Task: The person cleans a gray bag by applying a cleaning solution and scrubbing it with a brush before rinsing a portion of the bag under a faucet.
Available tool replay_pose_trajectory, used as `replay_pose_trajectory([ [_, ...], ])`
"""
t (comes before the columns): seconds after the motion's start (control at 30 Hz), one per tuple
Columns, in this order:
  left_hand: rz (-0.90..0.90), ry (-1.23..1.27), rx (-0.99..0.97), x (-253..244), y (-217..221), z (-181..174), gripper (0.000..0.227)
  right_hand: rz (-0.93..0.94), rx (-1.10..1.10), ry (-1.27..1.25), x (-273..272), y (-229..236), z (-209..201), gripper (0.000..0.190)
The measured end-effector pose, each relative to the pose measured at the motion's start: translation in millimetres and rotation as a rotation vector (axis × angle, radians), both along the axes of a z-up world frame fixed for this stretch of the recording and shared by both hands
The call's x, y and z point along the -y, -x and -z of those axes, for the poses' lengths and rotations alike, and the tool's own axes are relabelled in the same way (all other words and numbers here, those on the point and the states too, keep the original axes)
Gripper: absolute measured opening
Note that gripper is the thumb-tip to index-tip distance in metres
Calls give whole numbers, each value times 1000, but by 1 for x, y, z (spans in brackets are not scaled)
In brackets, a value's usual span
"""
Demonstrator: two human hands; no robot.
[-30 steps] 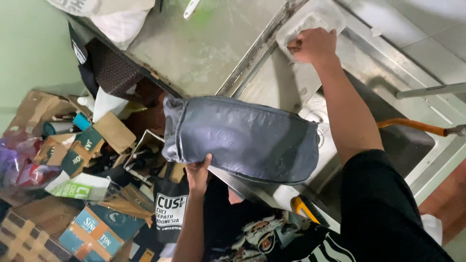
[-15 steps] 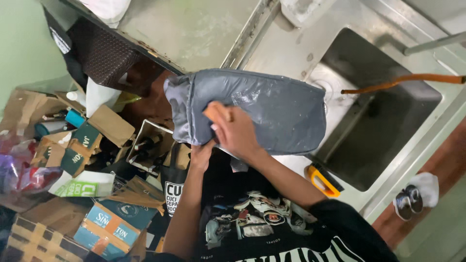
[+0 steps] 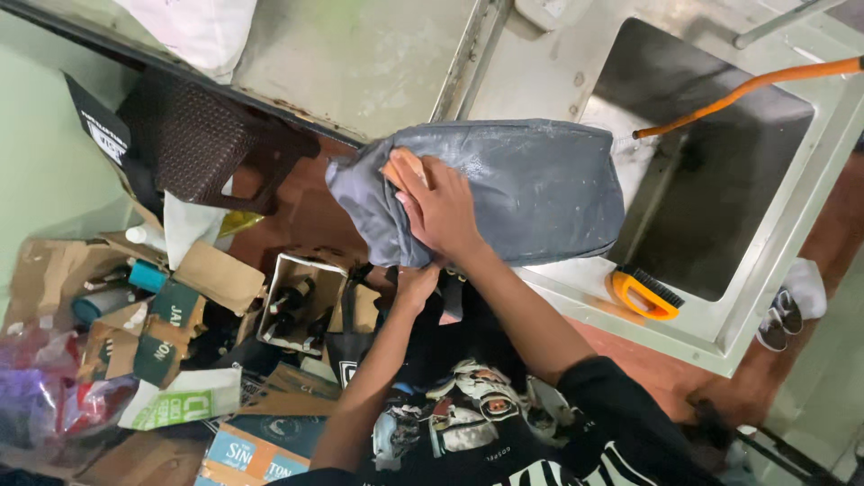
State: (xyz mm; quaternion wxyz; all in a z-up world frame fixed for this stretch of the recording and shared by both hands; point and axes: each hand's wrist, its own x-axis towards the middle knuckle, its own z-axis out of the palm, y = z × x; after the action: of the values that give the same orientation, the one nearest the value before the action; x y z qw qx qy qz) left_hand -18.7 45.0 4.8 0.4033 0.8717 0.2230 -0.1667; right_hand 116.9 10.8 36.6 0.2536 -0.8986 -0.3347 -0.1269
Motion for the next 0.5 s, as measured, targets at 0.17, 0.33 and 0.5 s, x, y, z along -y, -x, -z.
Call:
replay_pose_trajectory([
  [0.17,-530,497,-311,-9,1,3,110,392,-59,132,135,-97,36,29],
  [0.33,-591,559,-491,-18,-12,-23,108,684,-194,258,138,-90,30,49],
  [0.5,-552,453,-469,-15,-8,-15,135,66,-55,-43,60,31,0,50],
])
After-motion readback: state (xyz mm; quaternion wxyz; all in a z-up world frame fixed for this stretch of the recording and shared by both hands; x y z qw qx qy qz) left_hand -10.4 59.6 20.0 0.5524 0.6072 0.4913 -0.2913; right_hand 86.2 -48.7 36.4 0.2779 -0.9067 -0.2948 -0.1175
